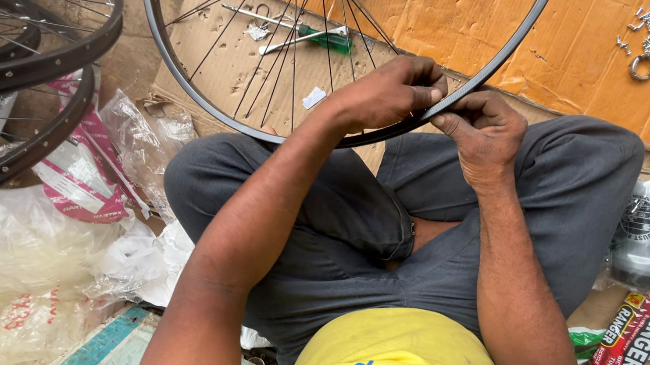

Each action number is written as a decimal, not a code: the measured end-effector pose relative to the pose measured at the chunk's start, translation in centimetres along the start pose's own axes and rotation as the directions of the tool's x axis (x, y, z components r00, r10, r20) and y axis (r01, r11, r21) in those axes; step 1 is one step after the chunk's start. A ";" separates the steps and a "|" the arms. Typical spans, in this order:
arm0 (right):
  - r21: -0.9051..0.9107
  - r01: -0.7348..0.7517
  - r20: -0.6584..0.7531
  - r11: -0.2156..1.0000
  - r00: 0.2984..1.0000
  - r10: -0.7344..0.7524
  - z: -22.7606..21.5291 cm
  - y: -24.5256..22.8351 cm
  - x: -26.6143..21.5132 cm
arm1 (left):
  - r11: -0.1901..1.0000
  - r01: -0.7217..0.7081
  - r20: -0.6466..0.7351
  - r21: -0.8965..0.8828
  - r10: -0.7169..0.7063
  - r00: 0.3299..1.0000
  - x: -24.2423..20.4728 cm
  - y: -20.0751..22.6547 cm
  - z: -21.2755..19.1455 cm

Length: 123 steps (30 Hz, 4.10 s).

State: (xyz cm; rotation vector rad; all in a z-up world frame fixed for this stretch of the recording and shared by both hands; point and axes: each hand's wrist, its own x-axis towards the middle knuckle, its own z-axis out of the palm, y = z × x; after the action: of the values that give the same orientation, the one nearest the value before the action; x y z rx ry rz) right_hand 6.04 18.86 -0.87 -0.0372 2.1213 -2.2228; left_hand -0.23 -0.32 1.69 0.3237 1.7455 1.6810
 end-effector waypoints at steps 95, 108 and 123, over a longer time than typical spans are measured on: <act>-0.507 -0.129 0.086 0.853 0.976 0.198 5.8 3.0 2.9 | 0.773 0.559 -0.874 0.300 -0.012 0.486 0.1 -4.8 -8.1; -0.831 0.547 0.556 -0.102 0.814 -0.169 6.0 2.1 25.0 | 0.932 0.068 -0.686 0.357 0.212 0.696 2.9 -5.2 -5.9; -0.687 0.711 0.727 -0.148 0.671 -0.149 5.1 1.4 26.2 | 0.983 0.042 -0.734 -0.179 -0.162 0.660 3.5 -3.2 -6.6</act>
State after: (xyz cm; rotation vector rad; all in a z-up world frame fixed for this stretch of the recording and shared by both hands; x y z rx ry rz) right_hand -19.72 11.99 -2.79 -1.4108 3.0171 0.0259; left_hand -6.03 -3.77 -2.90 -0.6393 2.1173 1.9961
